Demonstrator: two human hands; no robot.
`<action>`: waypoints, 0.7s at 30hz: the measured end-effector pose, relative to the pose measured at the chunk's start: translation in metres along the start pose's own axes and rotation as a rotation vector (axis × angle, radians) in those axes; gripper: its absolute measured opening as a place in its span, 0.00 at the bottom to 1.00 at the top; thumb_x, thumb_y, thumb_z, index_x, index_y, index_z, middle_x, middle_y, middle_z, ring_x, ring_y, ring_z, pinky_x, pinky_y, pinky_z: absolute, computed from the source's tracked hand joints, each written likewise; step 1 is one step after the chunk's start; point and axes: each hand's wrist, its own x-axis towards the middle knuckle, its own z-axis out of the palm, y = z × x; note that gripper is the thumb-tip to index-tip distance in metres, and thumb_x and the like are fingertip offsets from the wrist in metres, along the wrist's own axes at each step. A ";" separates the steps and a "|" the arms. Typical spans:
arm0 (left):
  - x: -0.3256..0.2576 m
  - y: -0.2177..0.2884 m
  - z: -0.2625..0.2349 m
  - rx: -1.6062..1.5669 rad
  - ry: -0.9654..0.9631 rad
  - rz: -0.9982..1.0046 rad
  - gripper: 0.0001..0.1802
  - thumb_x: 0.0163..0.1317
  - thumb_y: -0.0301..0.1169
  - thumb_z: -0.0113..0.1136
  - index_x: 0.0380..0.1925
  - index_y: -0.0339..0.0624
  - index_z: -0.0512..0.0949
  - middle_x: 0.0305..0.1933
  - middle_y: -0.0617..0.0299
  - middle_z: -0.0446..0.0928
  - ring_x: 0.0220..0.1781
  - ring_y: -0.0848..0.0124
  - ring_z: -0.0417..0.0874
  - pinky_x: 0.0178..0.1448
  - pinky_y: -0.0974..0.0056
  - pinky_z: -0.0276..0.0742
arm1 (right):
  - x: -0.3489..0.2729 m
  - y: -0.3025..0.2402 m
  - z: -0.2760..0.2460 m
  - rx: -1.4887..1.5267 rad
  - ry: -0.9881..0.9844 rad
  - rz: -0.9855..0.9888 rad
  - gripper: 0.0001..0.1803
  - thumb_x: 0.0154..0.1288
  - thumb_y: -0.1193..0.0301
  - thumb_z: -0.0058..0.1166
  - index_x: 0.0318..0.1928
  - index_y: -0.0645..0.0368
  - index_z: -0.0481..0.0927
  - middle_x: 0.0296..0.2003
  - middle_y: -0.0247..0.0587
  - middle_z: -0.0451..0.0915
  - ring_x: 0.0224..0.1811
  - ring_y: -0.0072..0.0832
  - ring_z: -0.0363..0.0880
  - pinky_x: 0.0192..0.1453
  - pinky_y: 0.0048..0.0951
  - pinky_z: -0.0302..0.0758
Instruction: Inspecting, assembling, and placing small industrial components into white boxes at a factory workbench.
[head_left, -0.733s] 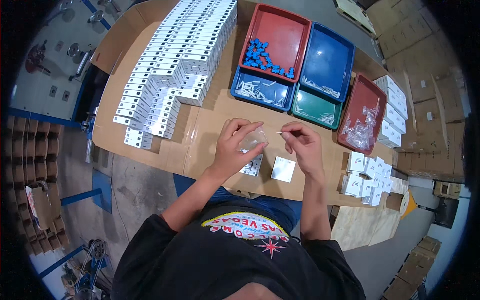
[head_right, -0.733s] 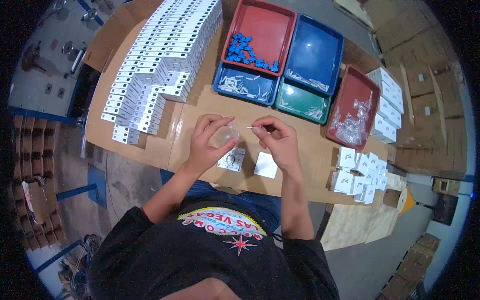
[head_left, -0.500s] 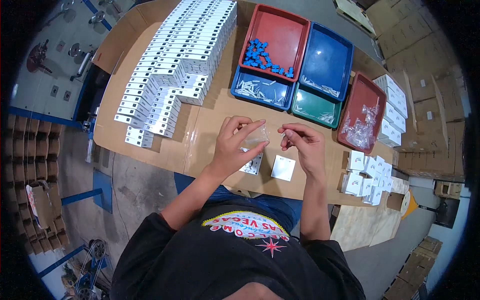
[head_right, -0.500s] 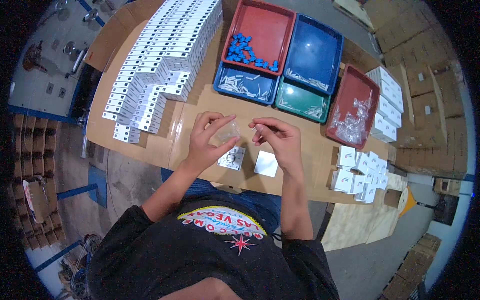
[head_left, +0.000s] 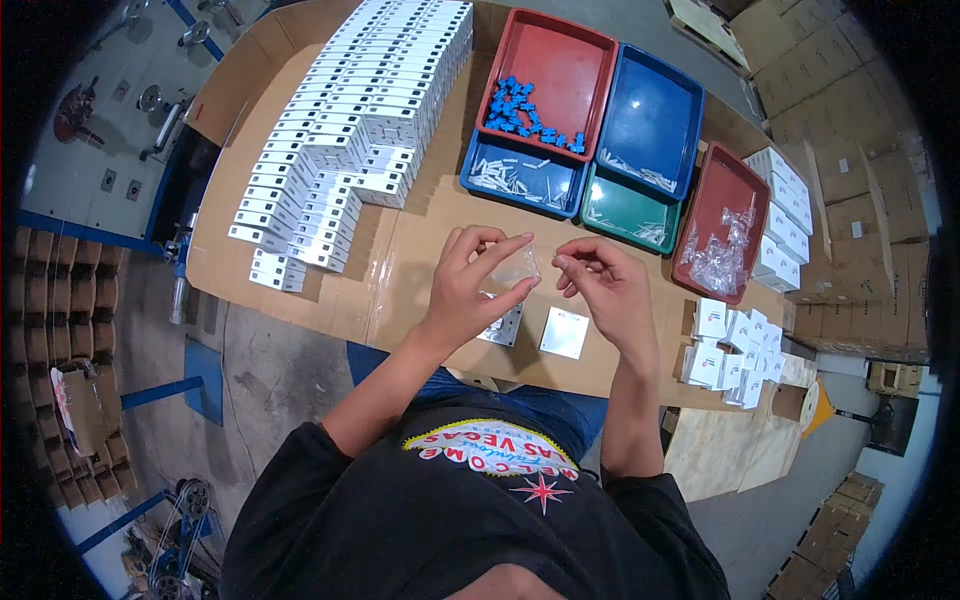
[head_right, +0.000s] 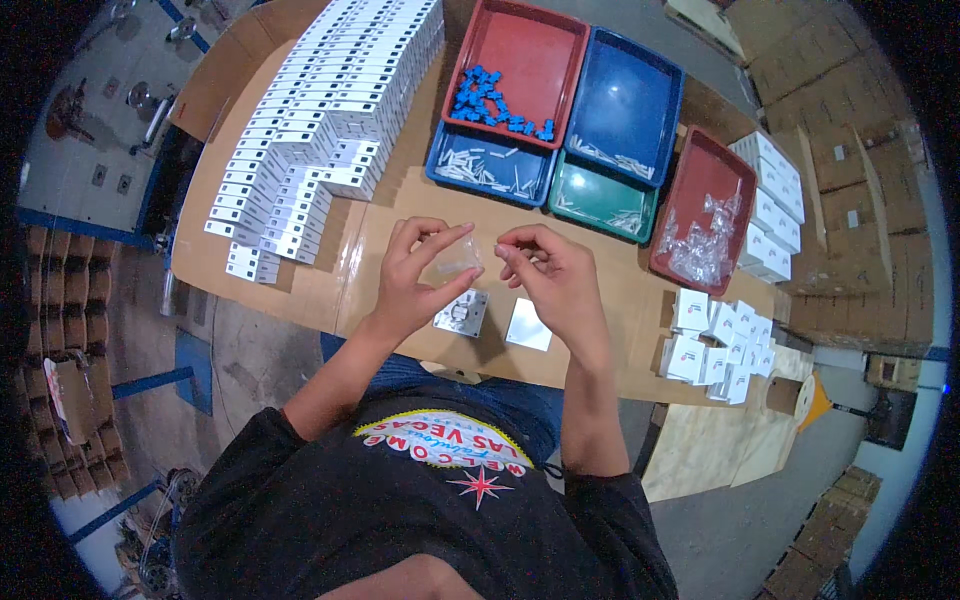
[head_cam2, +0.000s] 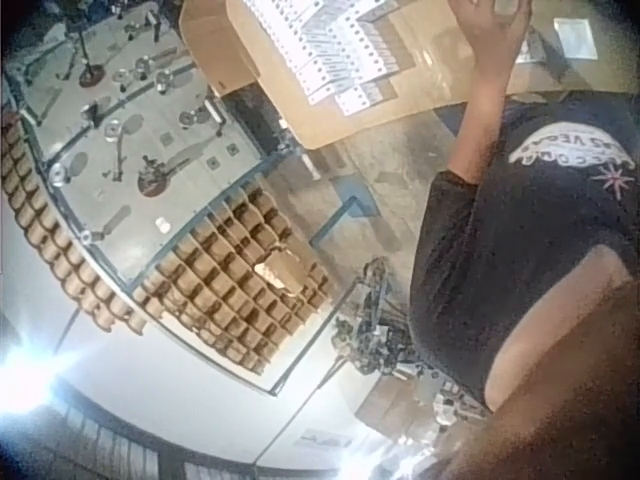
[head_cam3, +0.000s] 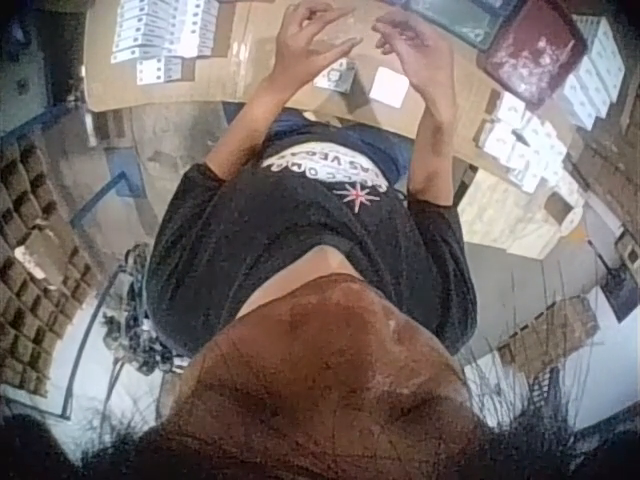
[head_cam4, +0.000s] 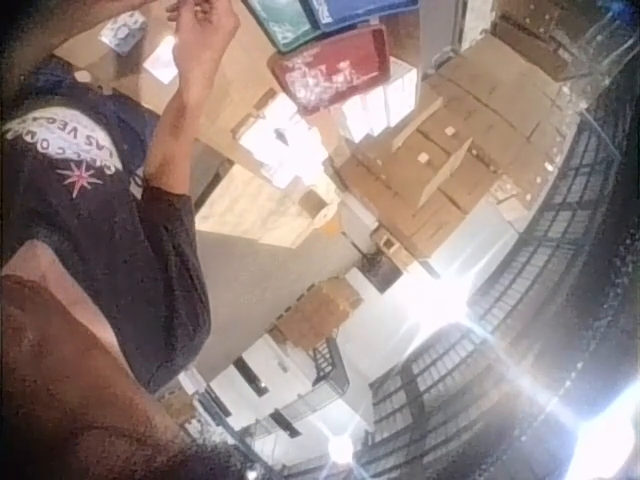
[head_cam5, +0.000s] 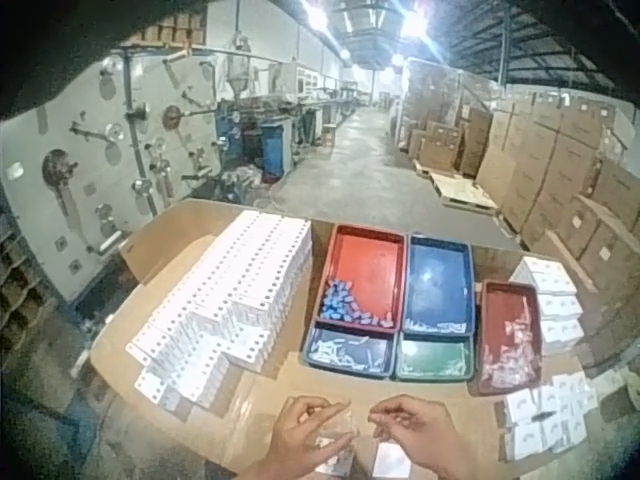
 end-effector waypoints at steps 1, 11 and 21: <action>0.000 0.000 0.000 0.001 0.001 0.000 0.31 0.49 0.32 0.79 0.58 0.50 0.85 0.44 0.60 0.78 0.46 0.61 0.77 0.48 0.60 0.75 | 0.000 -0.001 0.000 0.000 -0.001 -0.001 0.06 0.74 0.75 0.61 0.46 0.66 0.84 0.35 0.33 0.83 0.33 0.19 0.82 0.41 0.21 0.80; -0.003 0.005 0.003 -0.028 0.020 -0.024 0.30 0.50 0.32 0.78 0.58 0.49 0.85 0.45 0.58 0.78 0.47 0.60 0.78 0.50 0.58 0.76 | -0.001 -0.006 0.009 -0.204 0.008 -0.163 0.07 0.70 0.77 0.64 0.45 0.66 0.87 0.36 0.34 0.83 0.35 0.15 0.75 0.36 0.19 0.71; -0.003 0.005 0.001 -0.045 0.020 -0.042 0.29 0.51 0.32 0.78 0.57 0.48 0.85 0.44 0.58 0.77 0.48 0.60 0.78 0.51 0.58 0.76 | 0.004 0.002 0.019 -0.196 0.029 -0.171 0.06 0.68 0.78 0.65 0.44 0.67 0.86 0.35 0.36 0.84 0.29 0.14 0.74 0.33 0.20 0.71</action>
